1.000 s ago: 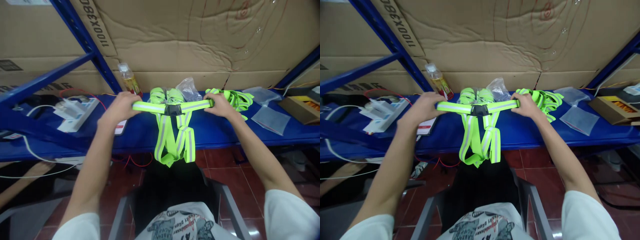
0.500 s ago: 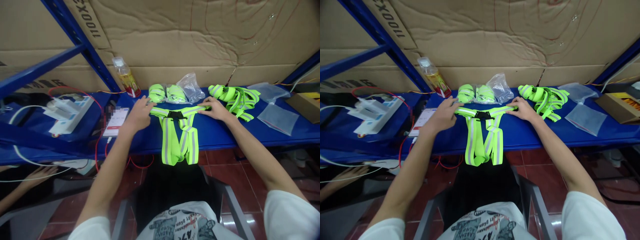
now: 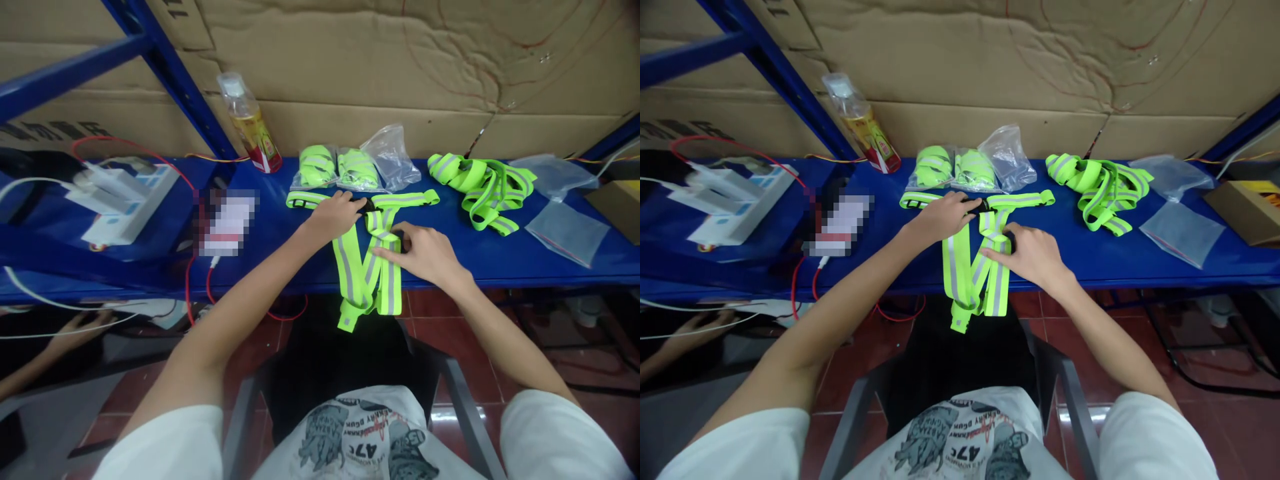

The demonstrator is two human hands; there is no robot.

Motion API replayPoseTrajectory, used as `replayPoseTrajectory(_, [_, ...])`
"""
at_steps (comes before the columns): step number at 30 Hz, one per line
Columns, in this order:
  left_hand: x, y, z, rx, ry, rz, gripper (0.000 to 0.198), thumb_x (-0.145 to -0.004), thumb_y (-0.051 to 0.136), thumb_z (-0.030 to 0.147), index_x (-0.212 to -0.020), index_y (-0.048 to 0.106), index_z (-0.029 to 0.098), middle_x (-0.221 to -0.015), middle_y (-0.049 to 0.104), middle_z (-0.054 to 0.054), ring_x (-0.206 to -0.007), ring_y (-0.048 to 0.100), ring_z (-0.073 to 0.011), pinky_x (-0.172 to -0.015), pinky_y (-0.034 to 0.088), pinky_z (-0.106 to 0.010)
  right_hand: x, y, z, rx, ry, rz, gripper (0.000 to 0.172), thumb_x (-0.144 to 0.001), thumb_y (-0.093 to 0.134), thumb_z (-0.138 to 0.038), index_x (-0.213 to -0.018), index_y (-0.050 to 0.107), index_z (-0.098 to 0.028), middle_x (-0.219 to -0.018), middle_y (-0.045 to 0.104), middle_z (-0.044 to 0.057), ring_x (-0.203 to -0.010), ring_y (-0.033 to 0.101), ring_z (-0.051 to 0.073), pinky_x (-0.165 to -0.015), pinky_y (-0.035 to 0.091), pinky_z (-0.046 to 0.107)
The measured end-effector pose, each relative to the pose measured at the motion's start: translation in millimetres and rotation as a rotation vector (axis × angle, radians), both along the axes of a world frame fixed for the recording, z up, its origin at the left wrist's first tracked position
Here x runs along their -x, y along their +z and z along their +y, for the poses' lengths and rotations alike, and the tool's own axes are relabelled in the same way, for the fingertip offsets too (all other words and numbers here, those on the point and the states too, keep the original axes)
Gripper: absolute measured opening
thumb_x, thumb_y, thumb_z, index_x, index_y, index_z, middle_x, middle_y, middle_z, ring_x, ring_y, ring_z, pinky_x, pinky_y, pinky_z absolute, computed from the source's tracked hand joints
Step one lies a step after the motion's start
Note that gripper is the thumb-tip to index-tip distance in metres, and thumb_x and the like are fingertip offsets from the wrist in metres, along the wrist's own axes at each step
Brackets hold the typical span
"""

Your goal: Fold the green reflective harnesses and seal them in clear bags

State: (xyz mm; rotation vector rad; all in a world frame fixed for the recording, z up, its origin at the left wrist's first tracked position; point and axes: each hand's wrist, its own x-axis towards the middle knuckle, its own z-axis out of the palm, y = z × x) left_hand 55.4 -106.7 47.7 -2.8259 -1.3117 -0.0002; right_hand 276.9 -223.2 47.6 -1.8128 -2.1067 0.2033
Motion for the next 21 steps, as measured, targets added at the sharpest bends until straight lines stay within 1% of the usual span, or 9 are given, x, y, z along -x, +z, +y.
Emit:
replayPoseTrajectory(2, [-2, -3.2, 7, -0.025, 0.003, 0.011, 0.055, -0.116, 0.041, 0.028, -0.168, 0.049, 0.015, -0.153, 0.063, -0.023, -0.142, 0.059, -0.0359, -0.116, 0.052, -0.046, 4, -8.1, -5, 0.018, 0.018, 0.108, 0.031, -0.094, 0.074, -0.049, -0.105, 0.074, -0.02, -0.073, 0.071, 0.002, -0.067, 0.066, 0.021, -0.064, 0.037, 0.031])
replayPoseTrajectory(4, [-3, -6.4, 13, -0.032, 0.004, 0.008, 0.054, -0.115, 0.042, 0.028, -0.168, 0.05, 0.015, -0.155, 0.062, -0.023, -0.146, 0.057, -0.0366, -0.117, 0.052, -0.046, 1, -13.9, -4, 0.047, 0.062, 0.399, 0.017, -0.092, 0.072, -0.035, -0.1, 0.068, -0.021, -0.079, 0.075, 0.002, -0.068, 0.066, 0.019, -0.063, 0.041, 0.03])
replayPoseTrajectory(5, [-3, -7.6, 16, -0.032, 0.003, 0.005, 0.054, -0.115, 0.043, 0.028, -0.167, 0.05, 0.015, -0.155, 0.062, -0.023, -0.146, 0.056, -0.0369, -0.116, 0.053, -0.047, -2, -15.3, -2, 0.073, 0.081, 0.592, 0.017, -0.091, 0.072, -0.033, -0.1, 0.065, -0.022, -0.081, 0.076, 0.002, -0.068, 0.067, 0.018, -0.064, 0.044, 0.03])
replayPoseTrajectory(8, [-2, -9.7, 23, -0.038, 0.0, -0.01, 0.054, -0.115, 0.042, 0.029, -0.166, 0.051, 0.015, -0.154, 0.063, -0.023, -0.145, 0.057, -0.0366, -0.118, 0.052, -0.048, -6, -13.5, -2, 0.195, 0.075, 1.148, 0.033, -0.088, 0.08, -0.038, -0.11, 0.06, -0.023, -0.082, 0.078, 0.001, -0.073, 0.075, 0.02, -0.069, 0.057, 0.032])
replayPoseTrajectory(11, [-2, -9.8, 26, -0.039, 0.003, -0.005, 0.055, -0.116, 0.041, 0.029, -0.167, 0.05, 0.014, -0.154, 0.063, -0.023, -0.145, 0.057, -0.0371, -0.122, 0.049, -0.048, -5, -9.8, -14, 0.34, 0.078, 1.481, 0.062, -0.08, 0.093, -0.031, -0.132, 0.061, -0.023, -0.087, 0.079, -0.001, -0.082, 0.082, 0.021, -0.079, 0.066, 0.036])
replayPoseTrajectory(13, [-1, -9.5, 27, -0.031, 0.0, -0.001, 0.055, -0.115, 0.041, 0.029, -0.168, 0.049, 0.014, -0.155, 0.062, -0.023, -0.146, 0.057, -0.0378, -0.122, 0.049, -0.049, -6, -11.8, -30, 0.444, 0.128, 1.562, 0.078, -0.077, 0.096, -0.024, -0.145, 0.058, -0.022, -0.088, 0.078, -0.003, -0.071, 0.08, 0.018, -0.071, 0.067, 0.032])
replayPoseTrajectory(16, [1, -10.5, 27, -0.022, -0.003, -0.035, 0.055, -0.115, 0.041, 0.027, -0.167, 0.051, 0.015, -0.156, 0.062, -0.022, -0.146, 0.057, -0.0365, -0.122, 0.05, -0.048, -13, -25.2, -63, 0.686, 0.291, 1.481, 0.071, -0.083, 0.093, -0.02, -0.146, 0.06, -0.019, -0.09, 0.081, 0.001, -0.068, 0.081, 0.019, -0.062, 0.066, 0.03])
replayPoseTrajectory(18, [2, -12.8, 28, -0.02, 0.005, -0.067, 0.055, -0.114, 0.042, 0.027, -0.167, 0.051, 0.015, -0.155, 0.063, -0.021, -0.145, 0.057, -0.0362, -0.12, 0.051, -0.048, -22, -38.0, -88, 0.868, 0.394, 1.38, 0.065, -0.084, 0.093, -0.019, -0.143, 0.065, -0.015, -0.103, 0.084, 0.008, -0.087, 0.085, 0.024, -0.079, 0.069, 0.035])
replayPoseTrajectory(21, [3, -17.1, 29, -0.02, -0.001, -0.1, 0.055, -0.114, 0.042, 0.028, -0.167, 0.051, 0.016, -0.155, 0.062, -0.021, -0.146, 0.055, -0.0373, -0.12, 0.05, -0.049, -33, -55.8, -120, 0.835, 0.413, 1.399, 0.067, -0.085, 0.093, -0.02, -0.146, 0.065, -0.019, -0.123, 0.082, 0.013, -0.107, 0.084, 0.025, -0.1, 0.064, 0.041])
